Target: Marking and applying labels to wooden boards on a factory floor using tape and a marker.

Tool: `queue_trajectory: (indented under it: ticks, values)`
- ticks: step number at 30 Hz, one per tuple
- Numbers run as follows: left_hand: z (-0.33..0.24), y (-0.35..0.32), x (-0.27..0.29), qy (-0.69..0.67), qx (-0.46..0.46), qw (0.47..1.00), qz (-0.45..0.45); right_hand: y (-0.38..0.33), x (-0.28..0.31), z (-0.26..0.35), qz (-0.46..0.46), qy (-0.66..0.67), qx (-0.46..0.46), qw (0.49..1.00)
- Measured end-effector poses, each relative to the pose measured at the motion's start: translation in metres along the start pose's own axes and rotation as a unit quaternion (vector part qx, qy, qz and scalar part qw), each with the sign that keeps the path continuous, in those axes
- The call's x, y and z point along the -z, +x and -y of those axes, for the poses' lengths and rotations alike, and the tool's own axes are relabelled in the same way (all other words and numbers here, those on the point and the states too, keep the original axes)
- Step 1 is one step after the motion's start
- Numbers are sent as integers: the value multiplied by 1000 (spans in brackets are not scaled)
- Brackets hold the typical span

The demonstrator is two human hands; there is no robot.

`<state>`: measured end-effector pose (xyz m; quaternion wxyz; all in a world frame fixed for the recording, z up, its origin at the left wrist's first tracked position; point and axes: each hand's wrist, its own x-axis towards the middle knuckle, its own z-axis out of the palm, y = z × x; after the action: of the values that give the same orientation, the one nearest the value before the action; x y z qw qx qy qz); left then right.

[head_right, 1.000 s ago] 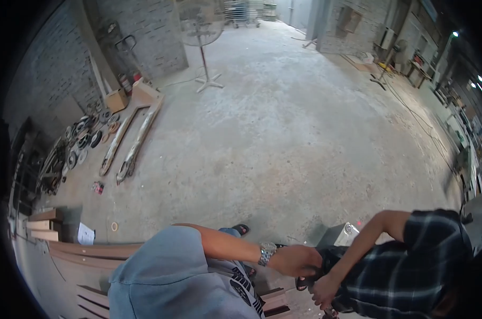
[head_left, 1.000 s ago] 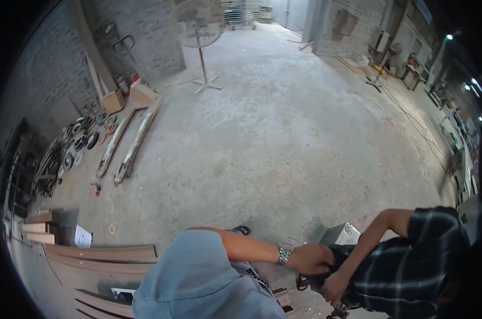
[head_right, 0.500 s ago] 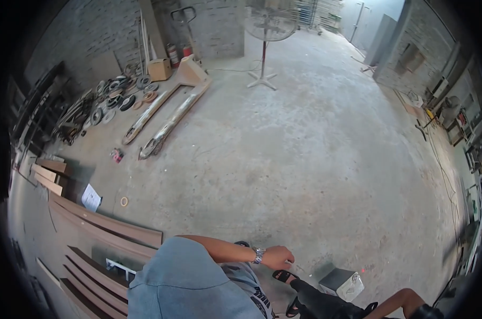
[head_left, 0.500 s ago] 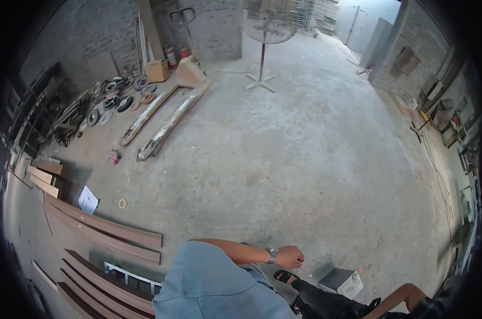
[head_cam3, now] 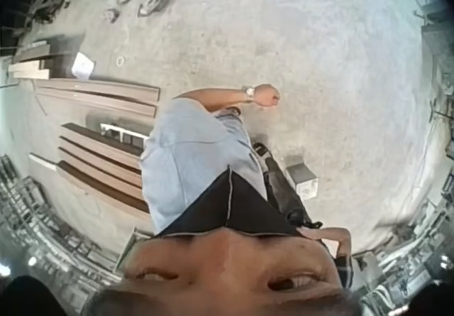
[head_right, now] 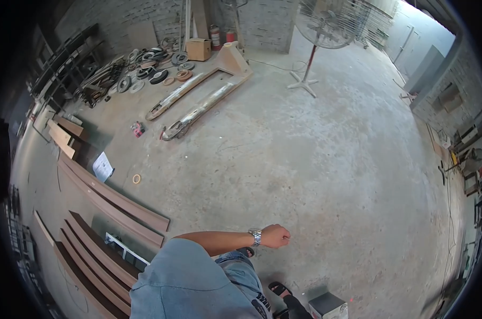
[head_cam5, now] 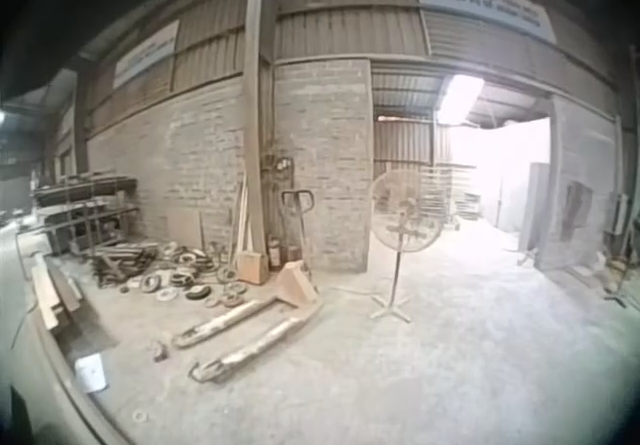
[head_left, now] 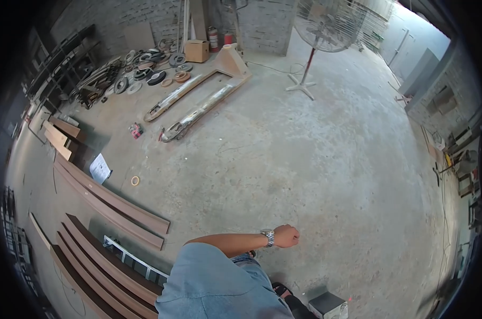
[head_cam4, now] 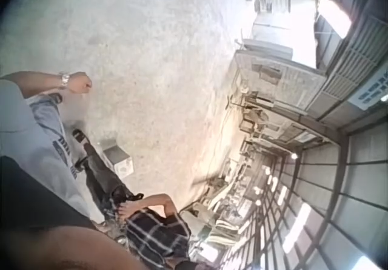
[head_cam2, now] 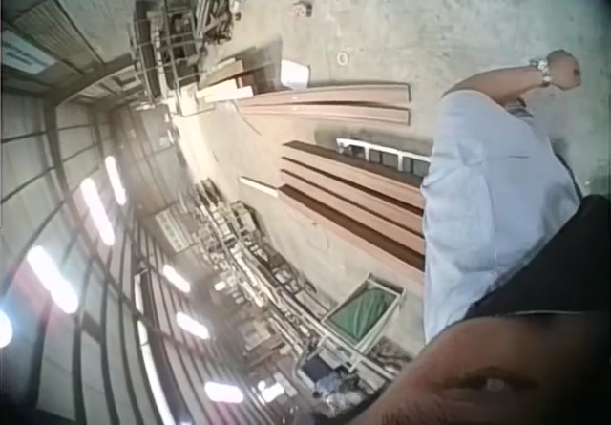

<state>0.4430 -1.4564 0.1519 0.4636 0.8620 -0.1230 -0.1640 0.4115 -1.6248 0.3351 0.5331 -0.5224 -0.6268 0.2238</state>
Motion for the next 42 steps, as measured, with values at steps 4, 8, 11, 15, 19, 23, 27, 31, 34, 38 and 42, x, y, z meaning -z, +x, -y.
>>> queue_trajectory:
  ticks: [4,8,11,15,19,23,27,31,34,38,42]
  values:
    - [7,-20,8,-8,2,1000,-8,98,-8,-44,-147,26,-46,988]
    - [22,-12,4,-7,-21,999,30,148,7,-76,-333,10,-107,937]
    - [64,0,-16,0,-11,998,63,20,66,-41,-541,-46,-166,823]
    - [9,16,8,-8,-38,991,128,-215,-166,207,-892,-276,-192,304]
    - [2,39,-8,-77,42,976,202,-298,-350,225,-898,-356,-212,-146]
    - [-38,41,-73,12,-33,942,334,-283,-393,264,-882,-352,-268,-162]
    - [-101,59,-107,102,-127,908,387,-299,-436,271,-897,-335,-241,-160]
    - [-167,55,-150,64,-143,915,371,-276,-454,296,-857,-370,-307,-187]
    - [-160,75,-200,28,-159,879,450,-296,-491,277,-842,-341,-354,-222]
    - [-234,54,-352,149,-609,567,534,-287,-429,280,-803,-498,-278,-175]
    - [-419,-134,-528,191,-913,-15,360,-268,-444,262,-789,-443,-351,-242]
